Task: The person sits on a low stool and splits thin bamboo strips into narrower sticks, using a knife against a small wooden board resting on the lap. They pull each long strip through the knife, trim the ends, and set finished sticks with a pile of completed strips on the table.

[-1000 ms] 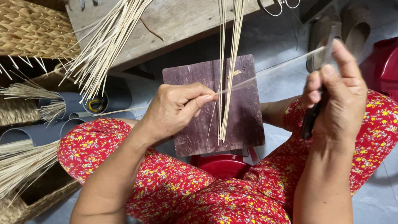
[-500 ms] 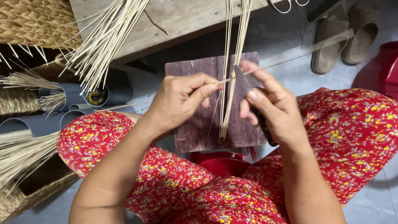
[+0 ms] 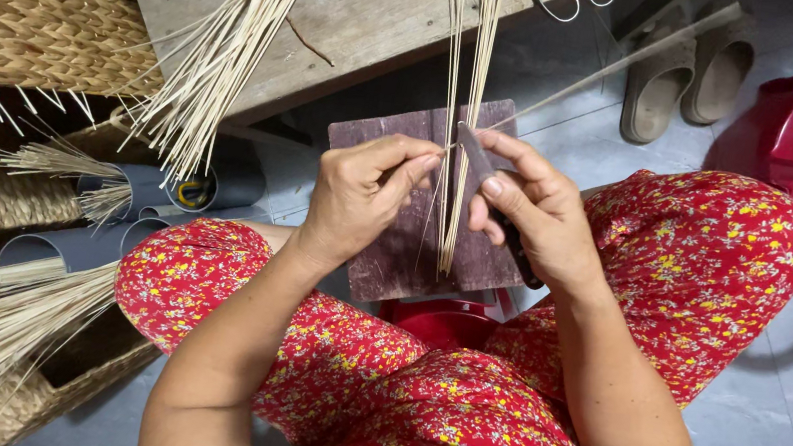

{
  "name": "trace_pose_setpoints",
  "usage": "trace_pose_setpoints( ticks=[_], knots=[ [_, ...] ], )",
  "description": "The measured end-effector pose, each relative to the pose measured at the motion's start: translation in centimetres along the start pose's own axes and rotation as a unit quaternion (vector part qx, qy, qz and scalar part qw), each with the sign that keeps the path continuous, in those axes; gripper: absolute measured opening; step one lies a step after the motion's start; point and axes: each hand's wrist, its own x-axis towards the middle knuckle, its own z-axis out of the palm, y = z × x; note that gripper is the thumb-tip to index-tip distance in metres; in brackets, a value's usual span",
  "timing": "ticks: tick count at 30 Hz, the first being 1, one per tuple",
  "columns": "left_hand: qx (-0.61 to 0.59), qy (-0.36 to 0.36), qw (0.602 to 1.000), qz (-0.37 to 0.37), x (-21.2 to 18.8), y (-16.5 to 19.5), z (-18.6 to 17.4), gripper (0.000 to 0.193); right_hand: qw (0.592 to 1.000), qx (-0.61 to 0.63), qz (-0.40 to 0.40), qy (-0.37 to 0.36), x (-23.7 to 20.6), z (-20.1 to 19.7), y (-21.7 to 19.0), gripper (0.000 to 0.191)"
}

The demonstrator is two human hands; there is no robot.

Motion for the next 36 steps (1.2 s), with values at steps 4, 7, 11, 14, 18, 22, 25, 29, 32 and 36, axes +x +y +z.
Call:
trace_pose_setpoints(
  ticks=[4,7,11,14,18,22,25,29,32,36],
  knots=[
    [-0.086,-0.082,0.985,-0.125,0.1,-0.3,0.1,0.015,1.000,0.018,0.008,-0.006,0.0,0.2,0.4,0.043],
    [-0.111,-0.108,0.981,-0.122,0.2,-0.6,-0.2,0.015,1.000,0.025,0.007,-0.006,0.0,0.0,0.6,0.043],
    [-0.106,-0.116,0.979,-0.127,0.0,-0.6,-0.5,0.016,0.999,0.032,0.010,-0.001,-0.1,-0.4,0.7,0.042],
    [-0.108,-0.118,0.979,-0.128,-0.1,-0.5,-0.8,0.016,0.998,0.045,0.009,0.044,-0.2,-0.9,0.4,0.040],
    [-0.107,-0.126,0.977,-0.137,-0.2,-0.4,-1.4,0.016,0.992,0.085,0.001,0.089,-0.3,-2.2,-0.6,0.039],
    [-0.113,-0.133,0.977,-0.126,-0.2,-0.7,-2.2,0.014,0.986,0.105,-0.014,0.126,-0.5,-3.2,-1.5,0.039],
    [-0.090,-0.137,0.977,-0.136,-0.3,-1.0,-2.6,0.013,0.983,0.083,-0.032,0.163,-1.0,-4.3,-1.9,0.038],
    [-0.105,-0.135,0.981,-0.092,-0.4,-1.4,-4.0,0.011,0.973,0.104,-0.072,0.191,-1.7,-6.7,-2.3,0.037],
    [-0.090,-0.120,0.985,-0.088,-0.4,-1.4,-5.5,0.011,0.959,0.129,-0.159,0.196,-2.7,-9.5,-4.0,0.034],
    [-0.089,-0.096,0.985,-0.110,-0.2,-1.5,-6.0,0.012,0.946,0.143,-0.208,0.204,-3.3,-9.9,-4.9,0.035]
  ],
)
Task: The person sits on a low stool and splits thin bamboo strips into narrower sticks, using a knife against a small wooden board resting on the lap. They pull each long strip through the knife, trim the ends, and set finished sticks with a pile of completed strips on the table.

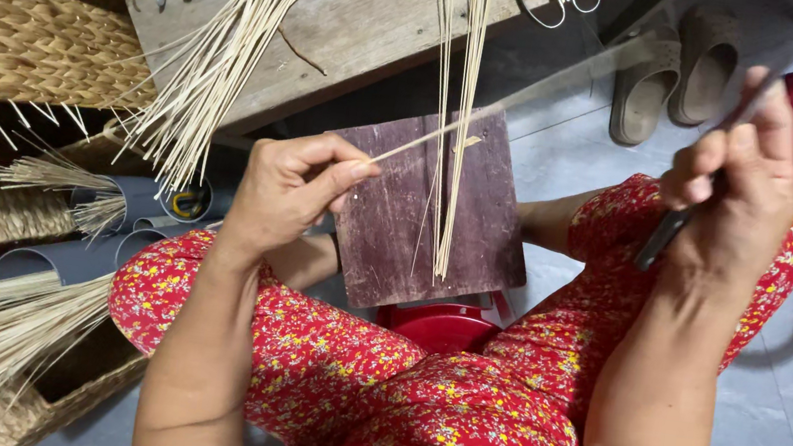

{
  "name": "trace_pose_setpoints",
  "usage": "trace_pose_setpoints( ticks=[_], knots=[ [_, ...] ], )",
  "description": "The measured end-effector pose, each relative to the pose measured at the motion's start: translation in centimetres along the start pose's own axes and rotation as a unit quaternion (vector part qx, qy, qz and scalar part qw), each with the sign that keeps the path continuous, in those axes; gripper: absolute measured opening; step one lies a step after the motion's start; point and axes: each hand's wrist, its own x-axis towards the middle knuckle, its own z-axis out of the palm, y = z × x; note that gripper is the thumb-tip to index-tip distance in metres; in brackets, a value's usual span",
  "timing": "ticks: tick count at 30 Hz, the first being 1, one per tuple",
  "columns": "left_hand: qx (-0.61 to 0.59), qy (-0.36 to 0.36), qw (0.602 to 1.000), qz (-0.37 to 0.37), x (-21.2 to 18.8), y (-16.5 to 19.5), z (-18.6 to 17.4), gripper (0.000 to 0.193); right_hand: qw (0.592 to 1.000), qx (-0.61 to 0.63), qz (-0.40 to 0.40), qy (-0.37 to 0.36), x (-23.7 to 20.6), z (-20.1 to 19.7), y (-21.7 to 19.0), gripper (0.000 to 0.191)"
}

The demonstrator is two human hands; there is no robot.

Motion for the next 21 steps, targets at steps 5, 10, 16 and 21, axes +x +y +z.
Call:
trace_pose_setpoints(
  ticks=[5,10,16,21],
  knots=[
    [0.010,-0.007,1.000,0.001,0.5,-0.2,1.3,0.012,0.988,-0.099,0.096,-0.073,-1.9,3.6,2.6,0.053],
    [0.039,-0.009,0.999,0.020,0.5,0.0,1.9,0.014,0.976,-0.073,0.168,-0.120,-2.2,5.9,3.9,0.057],
    [-0.017,0.019,0.999,-0.024,0.8,0.1,2.0,0.016,0.976,-0.089,0.177,-0.091,-2.3,6.2,4.1,0.053],
    [-0.004,0.002,0.999,-0.044,1.1,0.0,2.9,0.016,0.965,-0.079,0.206,-0.141,-3.0,6.0,4.6,0.057]
  ],
)
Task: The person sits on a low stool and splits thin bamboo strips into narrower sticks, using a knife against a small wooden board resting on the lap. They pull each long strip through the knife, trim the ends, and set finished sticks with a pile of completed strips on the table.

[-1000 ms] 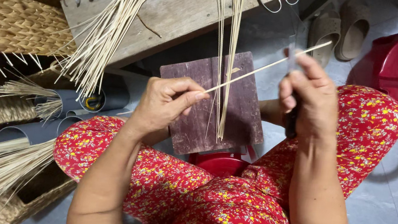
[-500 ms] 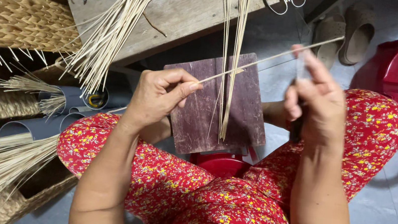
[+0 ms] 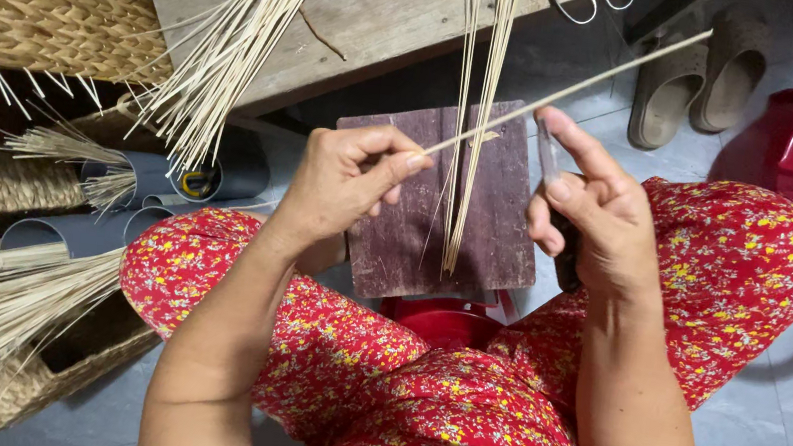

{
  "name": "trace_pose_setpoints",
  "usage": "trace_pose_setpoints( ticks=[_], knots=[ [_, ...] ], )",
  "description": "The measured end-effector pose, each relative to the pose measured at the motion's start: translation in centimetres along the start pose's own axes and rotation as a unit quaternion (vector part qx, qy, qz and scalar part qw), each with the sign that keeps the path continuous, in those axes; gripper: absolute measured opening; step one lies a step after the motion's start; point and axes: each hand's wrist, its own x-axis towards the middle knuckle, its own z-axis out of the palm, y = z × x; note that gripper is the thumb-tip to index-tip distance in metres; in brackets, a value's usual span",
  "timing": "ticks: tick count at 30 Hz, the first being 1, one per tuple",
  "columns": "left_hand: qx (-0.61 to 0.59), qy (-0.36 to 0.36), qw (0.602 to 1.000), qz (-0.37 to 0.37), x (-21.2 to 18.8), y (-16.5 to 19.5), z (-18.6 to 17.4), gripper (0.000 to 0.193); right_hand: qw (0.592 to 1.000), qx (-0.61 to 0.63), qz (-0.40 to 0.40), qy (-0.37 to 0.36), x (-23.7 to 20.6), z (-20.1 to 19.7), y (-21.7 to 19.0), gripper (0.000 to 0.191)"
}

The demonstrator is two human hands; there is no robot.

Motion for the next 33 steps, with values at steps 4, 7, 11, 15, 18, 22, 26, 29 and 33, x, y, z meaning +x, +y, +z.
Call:
trace_pose_setpoints(
  ticks=[4,7,11,15,18,22,26,29,33],
  knots=[
    [-0.018,-0.023,1.000,-0.009,0.1,0.2,1.4,0.015,1.000,0.010,-0.009,0.021,0.9,-0.2,1.2,0.048],
    [0.089,0.033,0.963,0.253,0.3,0.5,2.0,0.019,0.999,0.005,0.008,0.034,0.9,-0.3,1.7,0.048],
    [0.079,0.095,0.967,0.224,0.6,0.9,3.7,0.014,0.999,-0.003,0.025,0.026,0.9,0.3,2.3,0.048],
    [0.048,0.120,0.970,0.204,1.0,0.8,4.3,0.005,0.999,0.005,0.022,0.023,1.0,0.7,2.2,0.048],
    [-0.001,0.112,0.975,0.193,1.3,0.6,4.1,0.005,0.999,0.014,0.018,0.031,1.0,0.6,2.0,0.049],
    [0.064,0.138,0.967,0.205,1.5,0.4,3.1,0.008,0.999,0.022,0.009,0.038,0.8,0.2,1.5,0.050],
    [0.149,0.188,0.947,0.215,1.4,0.1,2.2,0.008,0.998,0.045,-0.005,0.048,0.9,-0.1,1.0,0.049],
    [0.203,0.217,0.927,0.230,1.5,-0.1,1.4,0.007,0.996,0.038,-0.021,0.076,1.0,-0.7,0.4,0.051],
    [0.251,0.306,0.880,0.263,1.5,-0.1,-0.4,0.004,0.991,0.065,-0.060,0.100,0.7,-1.6,0.0,0.055]
  ],
)
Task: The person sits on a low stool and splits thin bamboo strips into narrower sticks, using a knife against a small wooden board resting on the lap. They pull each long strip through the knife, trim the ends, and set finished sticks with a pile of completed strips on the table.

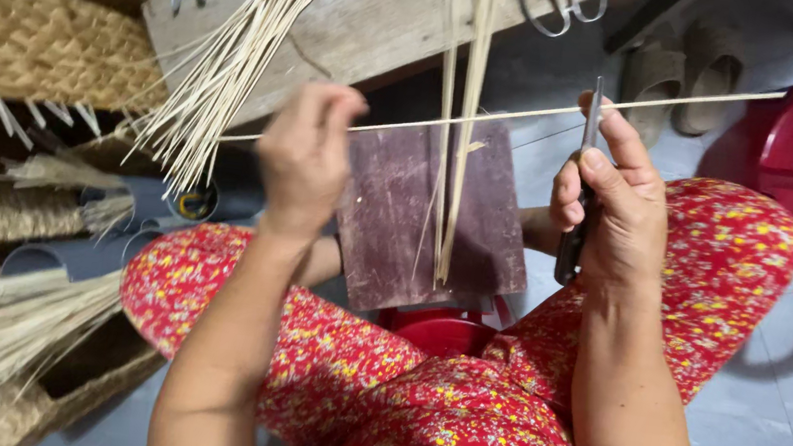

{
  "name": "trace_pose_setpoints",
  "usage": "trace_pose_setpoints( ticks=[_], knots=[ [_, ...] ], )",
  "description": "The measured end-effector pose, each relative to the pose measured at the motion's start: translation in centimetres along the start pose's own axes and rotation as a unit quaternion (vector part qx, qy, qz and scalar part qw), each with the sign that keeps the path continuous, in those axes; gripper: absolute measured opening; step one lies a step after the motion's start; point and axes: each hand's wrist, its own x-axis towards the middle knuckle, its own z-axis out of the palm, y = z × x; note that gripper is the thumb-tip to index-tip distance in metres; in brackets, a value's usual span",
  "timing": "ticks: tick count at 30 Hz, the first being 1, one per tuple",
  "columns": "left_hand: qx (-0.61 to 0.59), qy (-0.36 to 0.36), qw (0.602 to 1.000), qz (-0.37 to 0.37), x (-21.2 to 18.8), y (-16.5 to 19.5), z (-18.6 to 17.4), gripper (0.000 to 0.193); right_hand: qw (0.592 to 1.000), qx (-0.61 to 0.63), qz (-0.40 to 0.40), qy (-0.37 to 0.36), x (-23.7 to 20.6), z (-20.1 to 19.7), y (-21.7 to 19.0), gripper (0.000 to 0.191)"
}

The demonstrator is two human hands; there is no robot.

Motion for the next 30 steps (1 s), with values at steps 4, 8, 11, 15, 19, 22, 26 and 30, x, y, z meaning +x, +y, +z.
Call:
trace_pose_setpoints(
  ticks=[4,8,11,15,19,22,26,30],
  knots=[
    [-0.027,-0.021,0.998,0.047,-0.9,0.3,-0.8,0.003,0.999,0.029,-0.018,0.005,0.9,-0.2,1.2,0.057],
    [-0.296,-0.208,0.906,-0.220,-2.8,2.0,2.6,0.025,0.999,0.028,0.023,-0.015,1.1,1.8,4.5,0.051],
    [-0.482,-0.198,0.783,-0.339,-3.4,2.0,4.5,0.041,0.995,0.043,0.056,-0.068,0.9,3.4,6.3,0.051],
    [-0.559,-0.125,0.749,-0.333,-4.1,0.9,4.8,0.037,0.988,0.071,0.076,-0.117,0.8,4.3,7.0,0.051],
    [-0.548,-0.076,0.768,-0.324,-2.7,-1.4,3.6,0.025,0.967,-0.012,0.134,-0.217,0.4,3.5,6.7,0.048],
    [-0.504,-0.048,0.814,-0.284,-1.4,-2.8,1.6,0.020,0.928,-0.048,0.179,-0.322,-0.3,2.4,6.3,0.043],
    [-0.443,-0.065,0.852,-0.271,-0.9,-3.1,0.7,0.021,0.923,-0.021,0.178,-0.342,-0.3,1.8,6.1,0.042],
    [-0.395,-0.135,0.863,-0.284,-1.9,-2.6,1.3,0.022,0.969,0.000,0.079,-0.232,0.7,2.2,5.7,0.043]
  ],
)
